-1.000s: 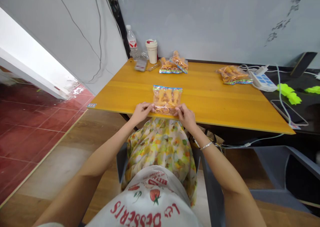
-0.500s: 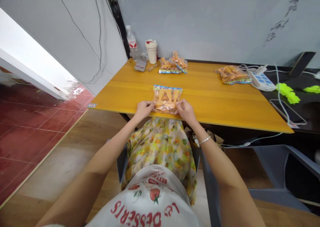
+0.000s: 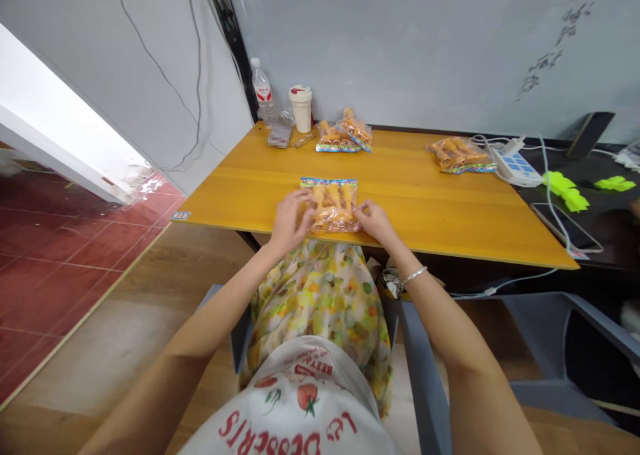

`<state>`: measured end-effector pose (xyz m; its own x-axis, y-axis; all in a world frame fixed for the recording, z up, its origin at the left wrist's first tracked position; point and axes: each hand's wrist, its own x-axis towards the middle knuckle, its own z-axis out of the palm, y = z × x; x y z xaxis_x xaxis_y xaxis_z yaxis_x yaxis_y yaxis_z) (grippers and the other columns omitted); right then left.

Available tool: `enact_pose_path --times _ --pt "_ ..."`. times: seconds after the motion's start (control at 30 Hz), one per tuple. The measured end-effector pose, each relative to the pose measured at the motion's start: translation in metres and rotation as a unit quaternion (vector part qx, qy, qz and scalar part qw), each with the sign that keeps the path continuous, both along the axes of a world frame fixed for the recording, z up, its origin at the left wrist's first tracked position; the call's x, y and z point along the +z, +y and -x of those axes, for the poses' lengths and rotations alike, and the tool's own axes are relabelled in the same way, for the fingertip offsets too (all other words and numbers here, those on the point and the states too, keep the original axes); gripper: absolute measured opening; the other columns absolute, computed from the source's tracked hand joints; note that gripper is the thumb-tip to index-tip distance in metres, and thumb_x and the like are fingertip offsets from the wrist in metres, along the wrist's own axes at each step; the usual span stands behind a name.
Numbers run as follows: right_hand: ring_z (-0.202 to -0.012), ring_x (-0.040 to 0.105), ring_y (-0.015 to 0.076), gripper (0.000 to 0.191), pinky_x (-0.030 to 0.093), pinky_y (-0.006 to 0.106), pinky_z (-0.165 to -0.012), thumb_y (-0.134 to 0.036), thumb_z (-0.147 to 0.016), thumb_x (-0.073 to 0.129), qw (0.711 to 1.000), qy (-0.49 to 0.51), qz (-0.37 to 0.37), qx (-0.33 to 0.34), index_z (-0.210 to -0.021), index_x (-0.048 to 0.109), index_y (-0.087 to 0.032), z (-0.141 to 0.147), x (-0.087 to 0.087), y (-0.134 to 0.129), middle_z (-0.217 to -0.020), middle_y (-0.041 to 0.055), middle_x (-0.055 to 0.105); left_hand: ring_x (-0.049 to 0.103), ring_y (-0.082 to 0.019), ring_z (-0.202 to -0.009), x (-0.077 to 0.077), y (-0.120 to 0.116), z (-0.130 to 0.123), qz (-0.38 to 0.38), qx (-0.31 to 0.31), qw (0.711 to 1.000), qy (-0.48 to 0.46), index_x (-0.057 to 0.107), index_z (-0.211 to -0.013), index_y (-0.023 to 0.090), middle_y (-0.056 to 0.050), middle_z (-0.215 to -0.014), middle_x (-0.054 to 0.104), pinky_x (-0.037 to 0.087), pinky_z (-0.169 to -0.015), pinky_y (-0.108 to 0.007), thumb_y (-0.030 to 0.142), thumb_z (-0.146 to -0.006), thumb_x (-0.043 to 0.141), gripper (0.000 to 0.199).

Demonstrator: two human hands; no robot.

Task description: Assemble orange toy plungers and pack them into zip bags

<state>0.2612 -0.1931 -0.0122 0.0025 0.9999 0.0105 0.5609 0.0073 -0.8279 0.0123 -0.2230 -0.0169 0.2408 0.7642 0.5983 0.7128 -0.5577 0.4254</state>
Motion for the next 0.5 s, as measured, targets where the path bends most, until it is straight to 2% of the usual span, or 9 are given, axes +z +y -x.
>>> enact_pose_path --times 0.07,0.13,0.2,0.33,0.5 --pt "-0.048 0.061 0.0181 0.017 0.048 0.029 -0.055 -0.034 -0.086 0.061 0.999 0.037 0.006 0.000 -0.081 0.047 -0.025 0.000 -0.001 0.000 -0.048 -0.0041 0.061 0.041 -0.027 -0.147 -0.001 -0.003 -0.011 0.002 -0.108 0.990 0.087 0.056 -0.137 0.023 -0.012 -0.153 0.051 0.033 -0.119 -0.046 0.040 -0.102 0.043 0.041" --pt "-0.046 0.059 0.0179 0.019 0.048 0.029 -0.053 -0.037 -0.085 0.061 0.997 0.072 0.006 0.005 -0.087 0.046 -0.026 0.000 -0.002 -0.001 -0.048 -0.0058 0.060 0.033 -0.030 -0.152 -0.006 -0.003 -0.016 0.019 -0.141 0.980 0.139 0.050 -0.147 0.025 -0.010 -0.162 0.041 0.030 -0.123 -0.049 0.044 -0.100 0.050 0.050" --pt "-0.046 0.058 0.0176 0.020 0.047 0.028 -0.053 -0.040 -0.085 0.059 0.997 0.066 -0.019 0.019 -0.093 0.047 -0.026 -0.001 -0.003 -0.004 -0.048 -0.0075 0.058 0.028 -0.031 -0.155 -0.012 -0.001 -0.015 0.030 -0.126 0.980 0.149 0.042 -0.154 0.026 -0.010 -0.165 0.034 0.030 -0.124 -0.050 0.046 -0.099 0.052 0.059" --pt "-0.048 0.053 0.0173 0.016 0.042 0.029 -0.056 -0.039 -0.092 0.049 0.991 -0.072 -0.105 0.037 -0.098 0.056 -0.026 -0.001 -0.005 -0.006 -0.051 -0.0066 0.054 0.029 -0.028 -0.155 -0.018 -0.001 -0.004 0.045 -0.105 0.981 0.158 0.036 -0.158 0.028 -0.007 -0.167 0.031 0.037 -0.122 -0.046 0.043 -0.102 0.045 0.058" --pt "-0.058 0.058 0.0206 0.028 0.042 0.031 -0.059 -0.041 -0.099 0.042 0.971 -0.195 -0.138 0.016 -0.106 0.065 -0.026 -0.002 -0.011 -0.006 -0.067 0.0000 0.064 0.034 -0.026 -0.153 -0.020 -0.004 0.004 0.061 -0.093 0.980 0.164 0.031 -0.160 0.031 -0.004 -0.168 0.030 0.041 -0.120 -0.043 0.042 -0.104 0.041 0.058"
